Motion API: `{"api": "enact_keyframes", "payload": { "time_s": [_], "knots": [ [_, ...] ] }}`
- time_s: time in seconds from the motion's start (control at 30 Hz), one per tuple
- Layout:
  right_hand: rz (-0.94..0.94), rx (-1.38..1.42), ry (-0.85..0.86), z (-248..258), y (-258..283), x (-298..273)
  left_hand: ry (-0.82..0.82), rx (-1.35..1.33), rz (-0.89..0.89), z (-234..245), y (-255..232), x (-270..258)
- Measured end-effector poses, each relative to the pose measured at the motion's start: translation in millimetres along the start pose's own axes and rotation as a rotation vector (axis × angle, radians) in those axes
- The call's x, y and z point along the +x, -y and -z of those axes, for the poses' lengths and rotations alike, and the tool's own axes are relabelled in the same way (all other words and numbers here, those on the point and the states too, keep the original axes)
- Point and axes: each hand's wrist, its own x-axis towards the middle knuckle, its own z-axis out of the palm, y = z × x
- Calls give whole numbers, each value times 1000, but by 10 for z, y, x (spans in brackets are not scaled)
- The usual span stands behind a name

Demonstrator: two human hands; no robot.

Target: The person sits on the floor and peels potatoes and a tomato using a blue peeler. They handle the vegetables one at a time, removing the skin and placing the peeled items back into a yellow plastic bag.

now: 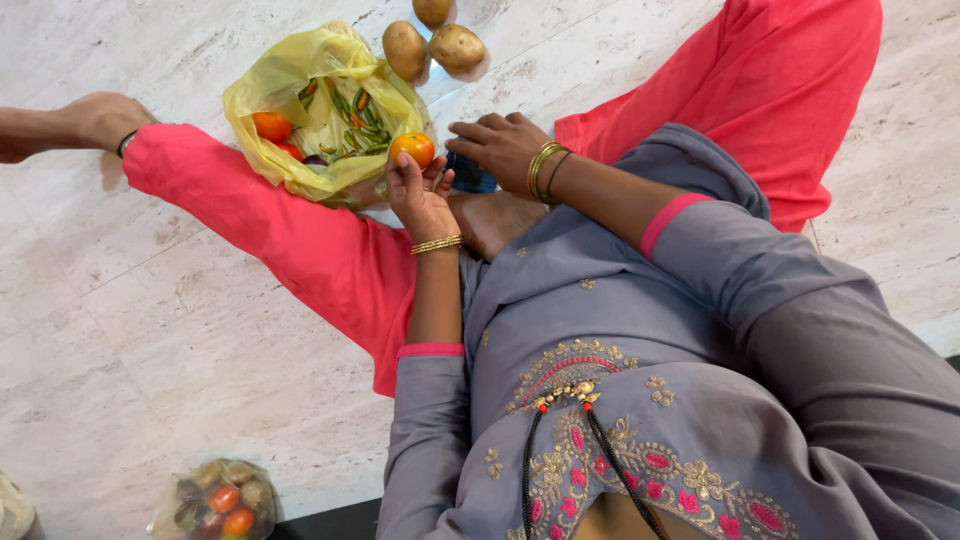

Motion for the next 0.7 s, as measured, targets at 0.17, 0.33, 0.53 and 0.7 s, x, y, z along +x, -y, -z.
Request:
{"api": "enact_keyframes", "payload": {
  "time_s": [0.17, 0.33, 0.53, 0.7],
  "knots": [
    [61, -167, 108, -162, 68, 74, -10, 26, 11, -6, -24, -16],
    [-150, -61, 205, -165, -139, 5, -28, 131, 17, -105, -1, -85],
    [-381, 435, 56, -140, -465, 37, 13, 241, 32, -147, 151, -82],
    [-466, 742, -57, 143, -479, 29, 35, 220, 33, -121, 197, -64]
  ]
}}
